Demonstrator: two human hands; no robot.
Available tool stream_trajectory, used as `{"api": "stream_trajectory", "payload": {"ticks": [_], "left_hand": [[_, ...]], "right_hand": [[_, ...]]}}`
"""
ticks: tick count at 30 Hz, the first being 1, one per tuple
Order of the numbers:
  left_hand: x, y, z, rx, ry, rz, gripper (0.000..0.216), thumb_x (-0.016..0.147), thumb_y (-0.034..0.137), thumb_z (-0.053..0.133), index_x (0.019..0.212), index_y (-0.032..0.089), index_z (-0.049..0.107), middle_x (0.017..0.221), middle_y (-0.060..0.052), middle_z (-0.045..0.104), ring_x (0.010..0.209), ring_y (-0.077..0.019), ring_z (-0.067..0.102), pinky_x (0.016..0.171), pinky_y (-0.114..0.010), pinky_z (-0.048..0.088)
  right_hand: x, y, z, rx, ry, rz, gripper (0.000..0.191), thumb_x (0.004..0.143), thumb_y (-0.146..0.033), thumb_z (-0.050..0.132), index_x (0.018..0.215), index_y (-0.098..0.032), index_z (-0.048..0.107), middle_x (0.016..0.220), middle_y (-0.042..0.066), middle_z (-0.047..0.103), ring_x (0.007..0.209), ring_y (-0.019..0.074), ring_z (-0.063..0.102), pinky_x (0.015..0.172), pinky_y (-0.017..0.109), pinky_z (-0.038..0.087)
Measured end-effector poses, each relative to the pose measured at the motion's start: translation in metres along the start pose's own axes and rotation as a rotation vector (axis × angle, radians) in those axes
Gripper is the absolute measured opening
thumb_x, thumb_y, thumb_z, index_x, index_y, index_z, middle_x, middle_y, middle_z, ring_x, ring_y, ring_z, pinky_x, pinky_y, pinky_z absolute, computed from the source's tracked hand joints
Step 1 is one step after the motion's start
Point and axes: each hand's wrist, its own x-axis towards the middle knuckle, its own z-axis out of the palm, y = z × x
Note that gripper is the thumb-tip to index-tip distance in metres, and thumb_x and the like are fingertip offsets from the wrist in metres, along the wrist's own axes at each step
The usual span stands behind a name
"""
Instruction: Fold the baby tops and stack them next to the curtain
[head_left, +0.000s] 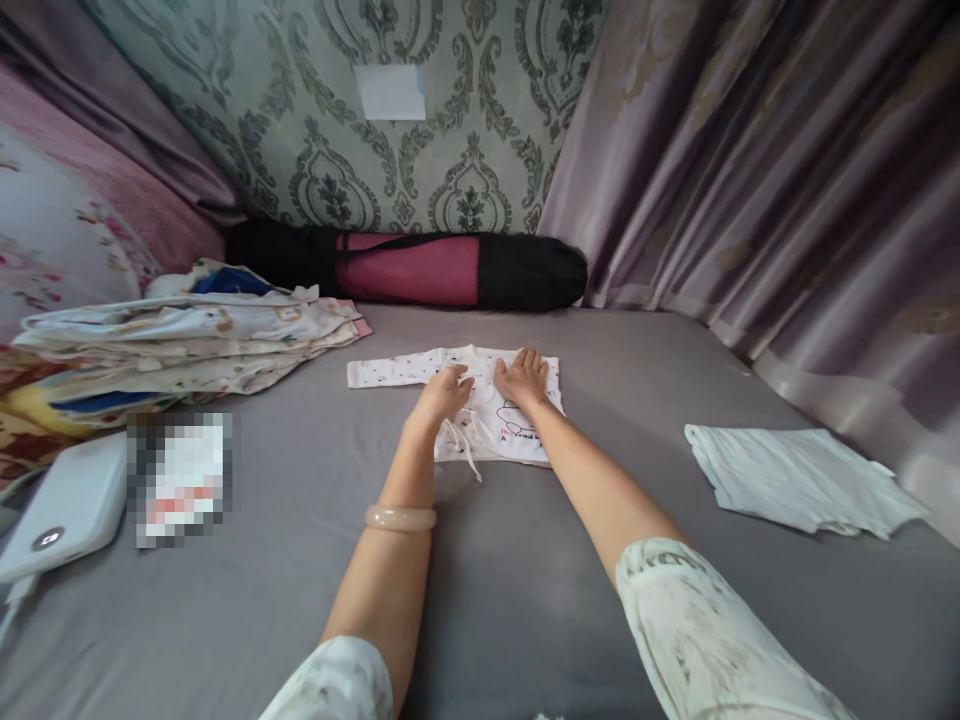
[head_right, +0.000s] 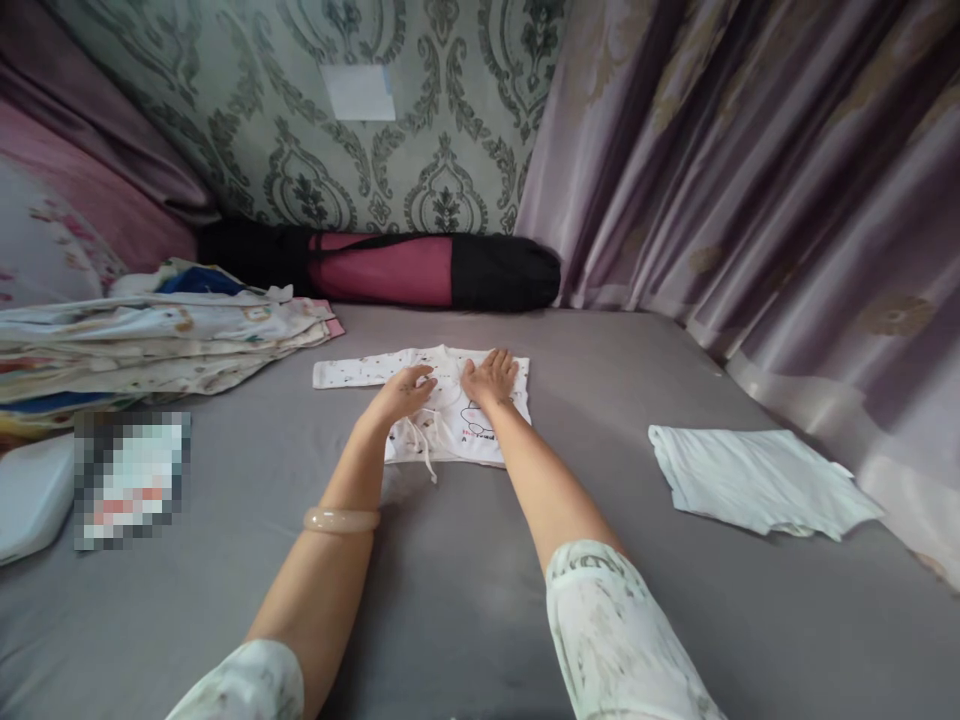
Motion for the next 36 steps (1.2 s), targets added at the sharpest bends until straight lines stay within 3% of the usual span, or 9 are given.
{"api": "stream_trajectory", "payload": {"ticks": [5,9,15,22,26,32,36], "left_hand": [[0.002,-0.006,-0.007,-0.086,0.08,-0.078,0.041,0.089,0.028,0.05,0.124,0.011,0.063,0.111,-0.016,0.071,0.102,-0.0254,0.066,0.091,-0.034,0.049],[0.006,-0.017,-0.012,-0.111,0.151,-0.084,0.037,0.088,0.028,0.05,0.117,0.012,0.067,0.115,-0.014,0.07,0.109,-0.0254,0.064,0.095,-0.035,0.047],[0.011,-0.034,-0.014,-0.202,0.242,-0.118,0.037,0.086,0.03,0.049,0.111,0.011,0.069,0.107,-0.013,0.072,0.1,-0.0238,0.066,0.09,-0.034,0.05],[0.009,-0.054,-0.027,-0.206,0.392,-0.187,0.035,0.086,0.028,0.046,0.105,0.012,0.071,0.104,-0.013,0.073,0.1,-0.0256,0.066,0.091,-0.035,0.048],[0.005,-0.062,-0.039,-0.152,0.511,-0.329,0.034,0.088,0.028,0.046,0.11,0.013,0.068,0.105,-0.015,0.071,0.102,-0.0282,0.064,0.092,-0.039,0.047],[-0.005,-0.058,-0.05,0.038,0.725,-0.631,0.037,0.088,0.032,0.051,0.118,0.013,0.062,0.125,-0.023,0.057,0.123,-0.037,0.048,0.099,-0.049,0.039],[-0.008,-0.056,-0.052,0.053,0.769,-0.766,0.038,0.087,0.032,0.053,0.119,0.012,0.059,0.132,-0.025,0.051,0.127,-0.04,0.043,0.099,-0.051,0.037]], "right_hand": [[0.001,-0.003,-0.009,0.007,-0.061,-0.018,0.072,0.098,-0.043,0.02,0.15,0.006,0.021,0.16,0.022,0.015,0.148,0.0327,0.009,0.119,0.048,0.006],[-0.006,-0.018,-0.01,-0.008,-0.044,-0.137,0.066,0.099,-0.039,0.02,0.15,0.002,0.024,0.16,0.019,0.016,0.149,0.0293,0.008,0.119,0.047,0.005],[-0.019,-0.041,-0.002,-0.013,0.002,-0.28,0.063,0.1,-0.037,0.022,0.15,0.0,0.026,0.16,0.018,0.019,0.149,0.0267,0.01,0.119,0.045,0.004],[-0.018,-0.039,0.014,0.0,-0.019,-0.327,0.064,0.1,-0.038,0.024,0.149,0.002,0.028,0.158,0.019,0.025,0.147,0.0287,0.017,0.119,0.044,0.009],[-0.017,-0.039,0.015,-0.001,0.008,-0.319,0.062,0.099,-0.037,0.027,0.148,0.002,0.03,0.157,0.02,0.027,0.146,0.0291,0.019,0.118,0.043,0.009],[-0.017,-0.04,0.001,-0.037,-0.065,-0.345,0.059,0.101,-0.037,0.029,0.146,0.001,0.033,0.155,0.022,0.029,0.144,0.0312,0.022,0.116,0.046,0.015],[-0.02,-0.049,-0.005,-0.024,0.084,-0.461,0.047,0.1,-0.027,0.031,0.138,-0.005,0.046,0.147,0.019,0.042,0.138,0.0299,0.032,0.113,0.046,0.018]]}}
